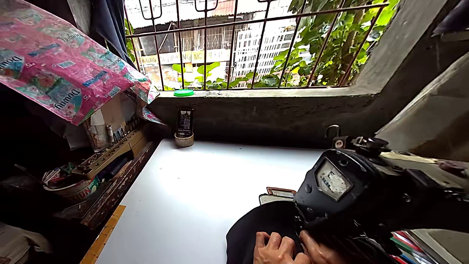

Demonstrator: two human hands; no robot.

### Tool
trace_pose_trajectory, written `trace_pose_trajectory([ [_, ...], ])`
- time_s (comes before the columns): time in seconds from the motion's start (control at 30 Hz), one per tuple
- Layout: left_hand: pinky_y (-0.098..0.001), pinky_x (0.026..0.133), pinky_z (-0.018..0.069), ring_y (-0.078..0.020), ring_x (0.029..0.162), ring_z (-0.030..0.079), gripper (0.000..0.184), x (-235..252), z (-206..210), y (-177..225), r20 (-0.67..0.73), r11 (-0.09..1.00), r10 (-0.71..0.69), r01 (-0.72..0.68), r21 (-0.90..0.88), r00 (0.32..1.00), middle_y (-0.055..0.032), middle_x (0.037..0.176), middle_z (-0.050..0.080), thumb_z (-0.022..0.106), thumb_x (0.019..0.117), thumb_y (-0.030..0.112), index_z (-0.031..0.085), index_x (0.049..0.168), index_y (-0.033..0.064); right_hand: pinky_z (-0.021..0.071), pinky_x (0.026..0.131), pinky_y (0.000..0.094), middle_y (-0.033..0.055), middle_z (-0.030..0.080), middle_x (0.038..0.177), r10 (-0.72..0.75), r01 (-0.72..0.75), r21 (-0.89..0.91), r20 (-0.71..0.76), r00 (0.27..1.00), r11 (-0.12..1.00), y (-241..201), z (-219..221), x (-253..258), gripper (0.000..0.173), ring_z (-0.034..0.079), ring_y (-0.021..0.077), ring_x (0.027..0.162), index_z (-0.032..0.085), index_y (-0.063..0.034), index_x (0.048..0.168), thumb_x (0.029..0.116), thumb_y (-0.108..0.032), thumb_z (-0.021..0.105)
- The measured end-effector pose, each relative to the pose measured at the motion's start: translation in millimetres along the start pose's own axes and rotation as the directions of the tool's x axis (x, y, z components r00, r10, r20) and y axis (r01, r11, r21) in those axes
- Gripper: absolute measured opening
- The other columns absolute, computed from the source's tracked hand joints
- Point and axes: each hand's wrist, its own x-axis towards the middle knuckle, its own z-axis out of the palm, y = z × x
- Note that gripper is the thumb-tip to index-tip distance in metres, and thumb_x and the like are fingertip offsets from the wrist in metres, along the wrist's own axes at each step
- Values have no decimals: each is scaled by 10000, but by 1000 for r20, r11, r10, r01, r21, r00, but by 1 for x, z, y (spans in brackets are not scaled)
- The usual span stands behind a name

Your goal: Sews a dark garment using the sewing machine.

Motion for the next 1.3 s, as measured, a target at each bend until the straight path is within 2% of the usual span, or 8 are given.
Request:
trace_pose_trajectory([
  [0.2, -474, 779, 533, -286, 866, 703, 93, 4, 1, -5, -42, 999, -37, 36, -18, 998, -80, 853, 722, 750, 843, 200, 764, 790, 126, 553, 739, 612, 292, 704, 971, 56, -56, 24, 3, 998, 998, -1, 0, 6, 207, 712, 473, 910, 687, 106, 1066, 904, 4, 609],
  [0.33, -438, 682, 553, -262, 829, 702, 111, 1, -1, -10, -12, 998, -61, 60, -27, 998, -62, 838, 711, 723, 879, 216, 775, 838, 127, 538, 536, 551, 170, 647, 727, 71, -64, 139, -51, 996, 988, 11, 11, 1, 87, 685, 378, 668, 674, 5, 852, 852, -72, 716],
  [0.47, -473, 719, 515, -297, 871, 663, 99, 1, -4, -11, 88, 992, -91, 98, -78, 992, -94, 894, 684, 734, 891, 194, 779, 899, 106, 529, 622, 510, 135, 654, 796, 137, -135, 210, 6, 991, 968, 11, 10, -5, 113, 677, 329, 712, 648, -20, 926, 888, -106, 710],
  [0.6, -464, 735, 496, -287, 868, 647, 90, -1, -5, -10, 92, 992, -96, 103, -71, 991, -85, 881, 671, 722, 887, 177, 779, 907, 111, 540, 635, 491, 191, 663, 898, 179, -164, 228, -48, 983, 960, 14, 13, -11, 85, 689, 353, 774, 666, 22, 947, 923, -59, 676],
  [0.83, -436, 710, 476, -266, 839, 636, 83, -1, -4, -9, 73, 993, -96, 100, -58, 993, -69, 849, 658, 718, 876, 176, 779, 886, 120, 556, 663, 495, 170, 684, 967, 86, -64, 263, -74, 994, 963, 26, 16, -17, 82, 700, 333, 779, 704, -4, 988, 946, -60, 661],
  [1.07, -434, 712, 498, -264, 849, 643, 82, -3, -2, -7, 67, 993, -104, 107, -45, 992, -61, 856, 659, 724, 874, 197, 778, 870, 134, 554, 561, 451, 131, 676, 845, -46, 58, 53, -208, 977, 997, 18, 20, -13, 43, 678, 297, 657, 714, -25, 914, 881, -35, 687],
  [1.2, -471, 705, 547, -306, 871, 697, 103, 1, -3, -4, 33, 994, -101, 102, -41, 994, -90, 877, 713, 702, 871, 194, 774, 844, 126, 551, 500, 451, 155, 676, 746, -122, 95, -96, -340, 932, 991, 14, 27, -5, 171, 690, 324, 611, 699, -5, 827, 901, -37, 548],
  [1.3, -485, 715, 546, -322, 888, 698, 67, 2, -3, -2, 20, 989, -128, 129, -67, 992, -106, 889, 717, 736, 841, 157, 776, 828, 104, 557, 537, 514, 210, 693, 774, -69, 58, -78, -153, 986, 995, 5, 7, -2, 126, 713, 382, 660, 704, 38, 878, 905, 26, 581],
])
